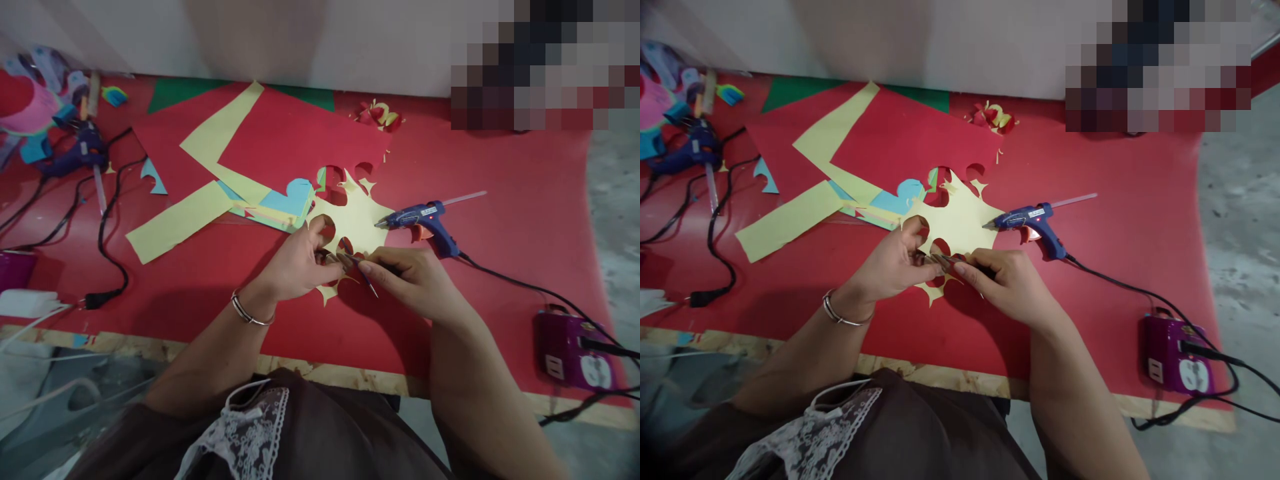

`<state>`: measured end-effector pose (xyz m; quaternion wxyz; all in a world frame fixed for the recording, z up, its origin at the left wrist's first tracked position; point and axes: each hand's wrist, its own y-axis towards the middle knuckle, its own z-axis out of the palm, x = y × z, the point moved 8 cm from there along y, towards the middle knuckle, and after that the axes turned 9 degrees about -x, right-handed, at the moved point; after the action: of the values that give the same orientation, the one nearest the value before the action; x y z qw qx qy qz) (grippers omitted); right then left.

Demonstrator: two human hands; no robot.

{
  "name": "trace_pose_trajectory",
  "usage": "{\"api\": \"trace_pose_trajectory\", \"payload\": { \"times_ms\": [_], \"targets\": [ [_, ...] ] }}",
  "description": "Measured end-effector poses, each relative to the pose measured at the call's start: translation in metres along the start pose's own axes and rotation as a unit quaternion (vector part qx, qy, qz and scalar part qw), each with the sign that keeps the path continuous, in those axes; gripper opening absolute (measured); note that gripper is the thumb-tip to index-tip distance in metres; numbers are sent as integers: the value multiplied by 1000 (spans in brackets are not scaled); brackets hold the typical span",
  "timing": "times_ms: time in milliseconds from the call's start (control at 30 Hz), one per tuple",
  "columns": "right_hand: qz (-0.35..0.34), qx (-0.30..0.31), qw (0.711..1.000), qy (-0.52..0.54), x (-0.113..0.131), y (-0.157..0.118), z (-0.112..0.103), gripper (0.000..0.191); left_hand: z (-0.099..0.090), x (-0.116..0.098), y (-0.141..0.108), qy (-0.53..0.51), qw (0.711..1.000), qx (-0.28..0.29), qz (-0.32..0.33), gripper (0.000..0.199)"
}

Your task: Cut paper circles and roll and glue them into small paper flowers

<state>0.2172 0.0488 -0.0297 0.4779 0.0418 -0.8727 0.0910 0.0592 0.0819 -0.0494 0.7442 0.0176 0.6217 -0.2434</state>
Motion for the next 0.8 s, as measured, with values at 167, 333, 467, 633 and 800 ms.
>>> {"api": "trace_pose_trajectory", "payload": {
  "times_ms": [167,333,467,633,800],
  "targets": [
    [9,7,1000,12,-2,0,0,58,-1,0,1,15,1000,-4,9,45],
    [8,5,1000,10,-1,0,0,59,-2,3,1,27,1000,-6,11,44],
    [0,10,1000,11,1,0,1,58,0,4,0,33,999,-5,12,42],
    [-18,12,1000,-3,2,0,2,56,3,3,-1,67,997,3,29,37],
    [-28,17,999,3,3,0,2,52,5,3,0,88,996,12,30,39]
  ]
}}
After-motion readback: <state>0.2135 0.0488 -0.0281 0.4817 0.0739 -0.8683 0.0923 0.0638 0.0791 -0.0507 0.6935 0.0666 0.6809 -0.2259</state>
